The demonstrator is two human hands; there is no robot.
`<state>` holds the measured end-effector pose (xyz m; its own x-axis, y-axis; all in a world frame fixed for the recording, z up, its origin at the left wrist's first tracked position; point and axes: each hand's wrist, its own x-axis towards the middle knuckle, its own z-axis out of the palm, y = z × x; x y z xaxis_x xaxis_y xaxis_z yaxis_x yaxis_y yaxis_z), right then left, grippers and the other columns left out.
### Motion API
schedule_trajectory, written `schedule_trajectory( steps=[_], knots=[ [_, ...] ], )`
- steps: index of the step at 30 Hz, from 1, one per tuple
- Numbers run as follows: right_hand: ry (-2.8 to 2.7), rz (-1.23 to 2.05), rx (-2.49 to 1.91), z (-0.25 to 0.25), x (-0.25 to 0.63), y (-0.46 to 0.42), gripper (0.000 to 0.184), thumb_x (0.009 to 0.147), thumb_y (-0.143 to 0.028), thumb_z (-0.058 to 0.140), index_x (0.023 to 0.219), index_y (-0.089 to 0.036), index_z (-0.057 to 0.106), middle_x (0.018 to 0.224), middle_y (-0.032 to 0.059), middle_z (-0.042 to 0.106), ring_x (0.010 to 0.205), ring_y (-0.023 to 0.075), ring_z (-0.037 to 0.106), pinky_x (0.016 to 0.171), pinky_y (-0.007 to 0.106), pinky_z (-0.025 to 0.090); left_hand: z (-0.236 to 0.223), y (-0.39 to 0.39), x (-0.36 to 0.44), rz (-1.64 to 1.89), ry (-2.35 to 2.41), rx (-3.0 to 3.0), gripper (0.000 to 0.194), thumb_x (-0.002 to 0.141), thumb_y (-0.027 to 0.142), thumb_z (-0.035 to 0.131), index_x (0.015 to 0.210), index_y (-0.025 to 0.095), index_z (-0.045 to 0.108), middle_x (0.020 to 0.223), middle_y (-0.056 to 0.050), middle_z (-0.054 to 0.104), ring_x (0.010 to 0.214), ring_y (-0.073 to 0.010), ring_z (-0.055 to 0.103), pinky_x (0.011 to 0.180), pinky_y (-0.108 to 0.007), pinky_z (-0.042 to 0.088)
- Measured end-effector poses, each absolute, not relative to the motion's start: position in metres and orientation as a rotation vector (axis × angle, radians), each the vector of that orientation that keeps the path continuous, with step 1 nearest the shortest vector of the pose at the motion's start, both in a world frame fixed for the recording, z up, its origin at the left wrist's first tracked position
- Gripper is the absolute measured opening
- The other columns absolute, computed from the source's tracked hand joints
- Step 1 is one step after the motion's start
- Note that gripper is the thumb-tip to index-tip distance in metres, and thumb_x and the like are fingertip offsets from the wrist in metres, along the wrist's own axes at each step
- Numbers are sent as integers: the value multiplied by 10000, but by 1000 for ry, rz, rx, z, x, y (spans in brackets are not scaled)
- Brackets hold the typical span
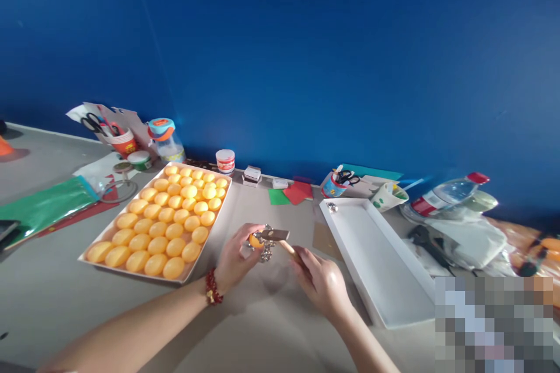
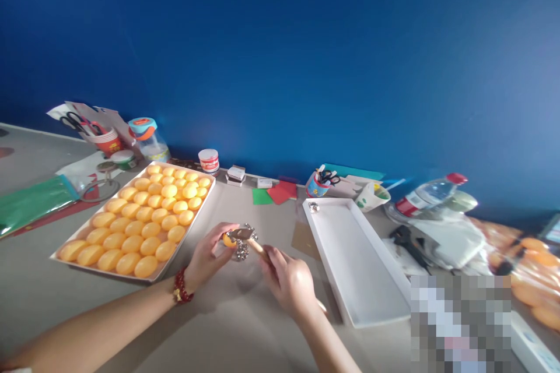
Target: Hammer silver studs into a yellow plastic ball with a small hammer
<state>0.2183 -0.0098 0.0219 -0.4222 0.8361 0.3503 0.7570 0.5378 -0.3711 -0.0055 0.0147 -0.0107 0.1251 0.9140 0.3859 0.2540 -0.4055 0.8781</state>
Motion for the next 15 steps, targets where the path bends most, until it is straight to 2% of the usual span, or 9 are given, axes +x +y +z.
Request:
schedule_trajectory(
  steps=[6, 15],
  knots=[
    [-2318, 218, -1317, 24, 219, -9, 258, 969, -301, 413, 1071, -163, 606, 785, 67, 721, 570, 167, 646, 519, 233, 386, -14, 16, -7, 1353, 1108, 1841, 315, 844, 190, 595, 1156, 229, 615, 1155, -85, 657, 1099, -257, 598, 962, -424, 478],
    [-2310, 216, -1297, 28, 218, -10, 262, 980, -302, 395, 1054, -158, 601, 791, 69, 720, 575, 161, 648, 530, 230, 384, -19, 16, -7, 1368, 1122, 1944, 437, 833, 141, 583, 1253, 262, 580, 1199, -76, 635, 1123, -250, 559, 986, -423, 469]
  ],
)
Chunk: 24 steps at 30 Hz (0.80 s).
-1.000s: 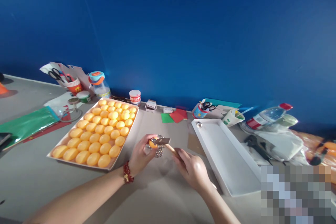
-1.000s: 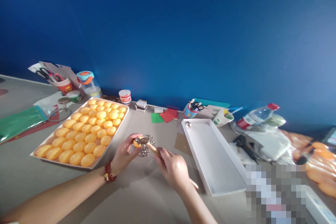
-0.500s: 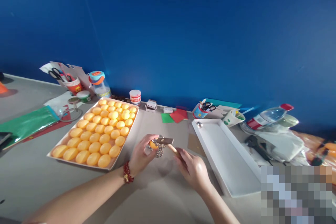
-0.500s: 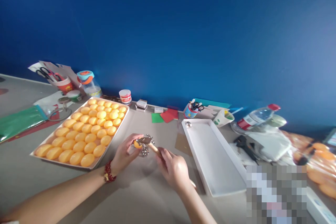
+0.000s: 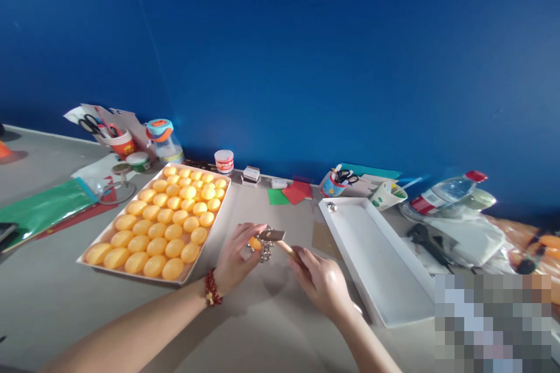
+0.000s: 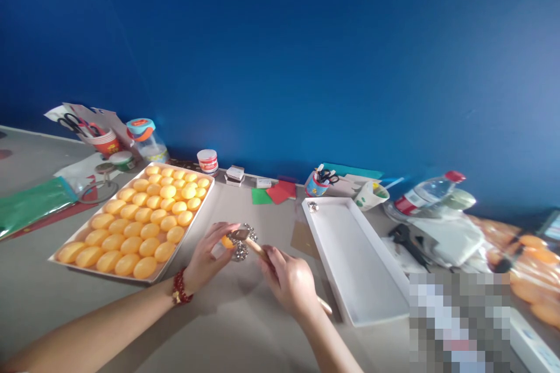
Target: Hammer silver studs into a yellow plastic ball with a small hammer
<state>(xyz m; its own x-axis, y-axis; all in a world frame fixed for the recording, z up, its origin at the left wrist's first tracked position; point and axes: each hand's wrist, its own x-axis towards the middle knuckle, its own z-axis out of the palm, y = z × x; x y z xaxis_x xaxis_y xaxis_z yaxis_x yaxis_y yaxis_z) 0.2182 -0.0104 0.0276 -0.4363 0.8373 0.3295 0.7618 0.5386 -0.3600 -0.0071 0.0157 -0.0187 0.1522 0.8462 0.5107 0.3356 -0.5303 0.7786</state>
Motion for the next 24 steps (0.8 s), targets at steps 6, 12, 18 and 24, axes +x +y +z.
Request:
schedule_trajectory(
  steps=[6, 12, 18, 24],
  knots=[
    [-2322, 243, -1306, 30, 217, -12, 254, 976, -295, 400, 1050, -164, 606, 802, 66, 721, 559, 152, 635, 516, 227, 373, -19, 14, -7, 1290, 1127, 1961, 527, 850, 152, 557, 1357, 282, 496, 1228, -85, 592, 1145, -250, 535, 990, -433, 473],
    [-2317, 234, -1294, 30, 217, -12, 265, 972, -300, 408, 1064, -165, 616, 787, 71, 724, 568, 156, 641, 518, 225, 383, -22, 14, -8, 1274, 1116, 1963, 585, 853, 145, 547, 1409, 289, 432, 1275, -93, 564, 1185, -254, 512, 1014, -452, 456],
    [-2261, 214, -1278, 26, 219, -11, 257, 978, -289, 404, 1088, -161, 598, 775, 63, 710, 586, 162, 644, 535, 231, 397, -23, 15, -8, 1291, 1026, 1669, 520, 868, 265, 599, 1375, 254, 486, 1304, -103, 565, 1192, -262, 545, 1025, -444, 452],
    [-2164, 34, -1440, 22, 226, -3, 223, 975, -291, 434, 1083, -187, 599, 884, 73, 714, 731, 190, 676, 624, 252, 434, -17, 14, -5, 1232, 757, 1095, 433, 831, 308, 665, 1239, 205, 564, 1139, -104, 649, 917, -211, 648, 816, -363, 552]
  ],
)
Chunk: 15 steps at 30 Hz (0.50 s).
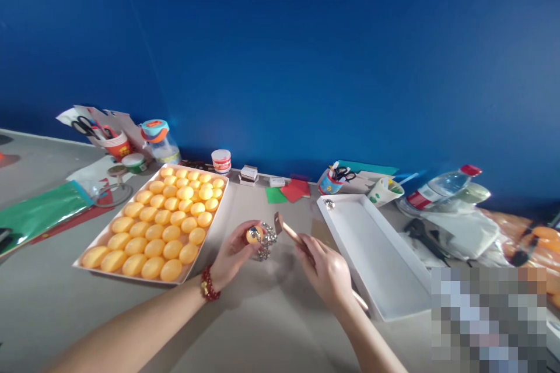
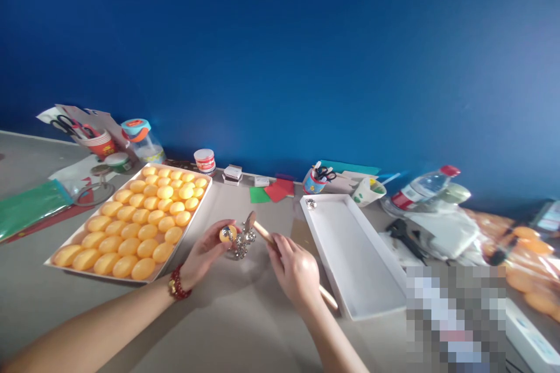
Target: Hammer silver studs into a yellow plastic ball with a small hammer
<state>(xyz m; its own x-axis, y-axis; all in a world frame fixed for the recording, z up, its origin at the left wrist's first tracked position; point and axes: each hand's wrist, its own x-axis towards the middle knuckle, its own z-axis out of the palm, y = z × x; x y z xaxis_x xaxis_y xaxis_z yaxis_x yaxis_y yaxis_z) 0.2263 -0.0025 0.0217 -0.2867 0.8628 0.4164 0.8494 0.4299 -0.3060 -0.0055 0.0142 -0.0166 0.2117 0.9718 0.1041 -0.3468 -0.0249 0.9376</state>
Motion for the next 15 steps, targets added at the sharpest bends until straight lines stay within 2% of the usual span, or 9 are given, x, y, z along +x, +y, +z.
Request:
schedule_trajectory(
  steps=[3, 7, 15],
  knots=[
    [-2129, -81, -1593, 14, 234, 6, 245, 967, -265, 430, 1136, -184, 588, 957, 85, 711, 802, 217, 683, 637, 273, 454, -13, 14, -6, 1217, 685, 988, 330, 836, 291, 655, 1146, 198, 590, 1137, -95, 642, 795, -172, 651, 778, -365, 551],
    [-2154, -113, -1757, 2, 242, 14, 300, 938, -201, 454, 1216, -179, 563, 1017, 97, 703, 812, 227, 681, 605, 284, 461, -11, 13, -6, 1186, 596, 906, 262, 855, 279, 616, 1092, 172, 584, 1070, -104, 661, 754, -177, 657, 747, -359, 537],
    [-2224, 72, -1992, 0, 238, 17, 394, 928, -143, 420, 1311, -140, 512, 1134, 125, 646, 977, 240, 629, 789, 306, 460, -9, 11, -3, 1138, 492, 831, 225, 941, 302, 452, 1027, 129, 566, 937, -117, 690, 555, -111, 556, 659, -328, 500]
  ],
)
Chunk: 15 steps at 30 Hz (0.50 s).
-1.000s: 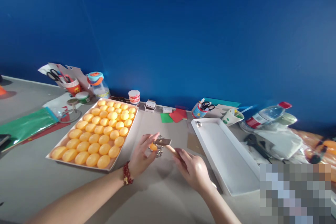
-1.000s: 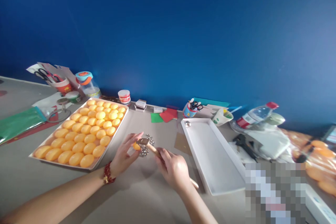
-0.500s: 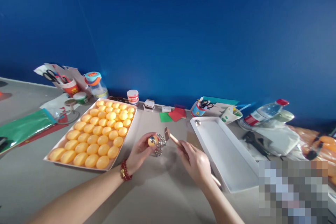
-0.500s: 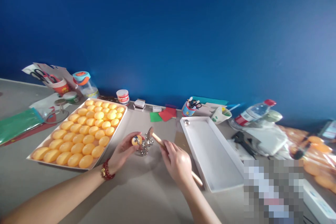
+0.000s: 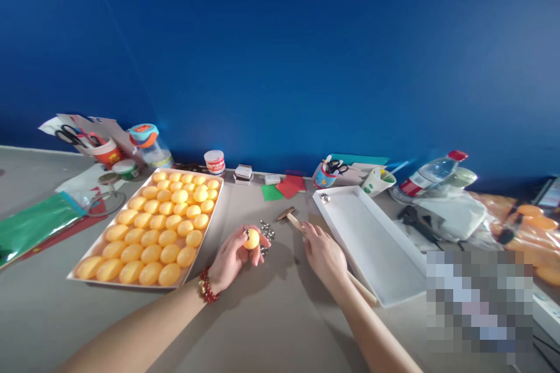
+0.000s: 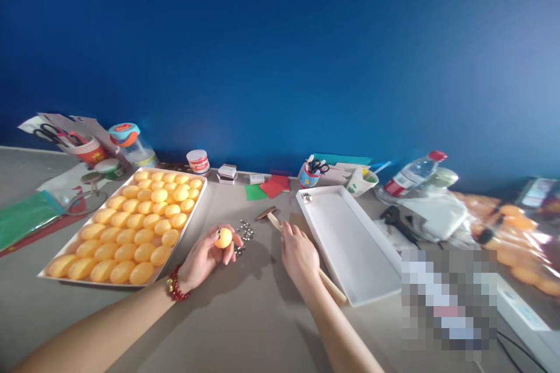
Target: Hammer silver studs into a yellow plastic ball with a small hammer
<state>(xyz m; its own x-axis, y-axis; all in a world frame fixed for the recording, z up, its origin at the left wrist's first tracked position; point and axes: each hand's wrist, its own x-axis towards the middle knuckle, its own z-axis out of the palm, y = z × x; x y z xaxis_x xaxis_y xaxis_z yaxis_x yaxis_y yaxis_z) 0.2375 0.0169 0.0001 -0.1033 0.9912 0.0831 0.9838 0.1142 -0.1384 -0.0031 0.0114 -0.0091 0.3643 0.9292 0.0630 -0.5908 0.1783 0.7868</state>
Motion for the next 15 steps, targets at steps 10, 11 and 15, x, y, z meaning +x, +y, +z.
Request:
schedule_trajectory(
  steps=[10, 11, 15],
  knots=[
    [-2287, -145, -2084, 2, 229, 15, 400, 923, -127, 445, 1313, -157, 527, 1082, 135, 637, 1008, 274, 565, 801, 346, 424, -9, 9, -1, 1121, 510, 880, 181, 927, 277, 473, 995, 138, 566, 861, -64, 650, 514, -73, 462, 626, -289, 477],
    [-2291, -170, -2087, 3, 228, 14, 405, 915, -120, 454, 1311, -159, 531, 1075, 133, 638, 1003, 276, 563, 805, 353, 421, -10, 8, -1, 1120, 516, 912, 165, 922, 271, 495, 1007, 146, 562, 884, -63, 650, 530, -75, 475, 634, -290, 480],
    [-2294, -226, -2074, 5, 227, 12, 418, 897, -110, 481, 1306, -172, 544, 1048, 130, 641, 978, 277, 558, 803, 367, 420, -17, 6, -2, 1145, 557, 1054, 204, 906, 267, 566, 1089, 179, 546, 1015, -82, 652, 639, -105, 560, 691, -309, 495]
  ],
)
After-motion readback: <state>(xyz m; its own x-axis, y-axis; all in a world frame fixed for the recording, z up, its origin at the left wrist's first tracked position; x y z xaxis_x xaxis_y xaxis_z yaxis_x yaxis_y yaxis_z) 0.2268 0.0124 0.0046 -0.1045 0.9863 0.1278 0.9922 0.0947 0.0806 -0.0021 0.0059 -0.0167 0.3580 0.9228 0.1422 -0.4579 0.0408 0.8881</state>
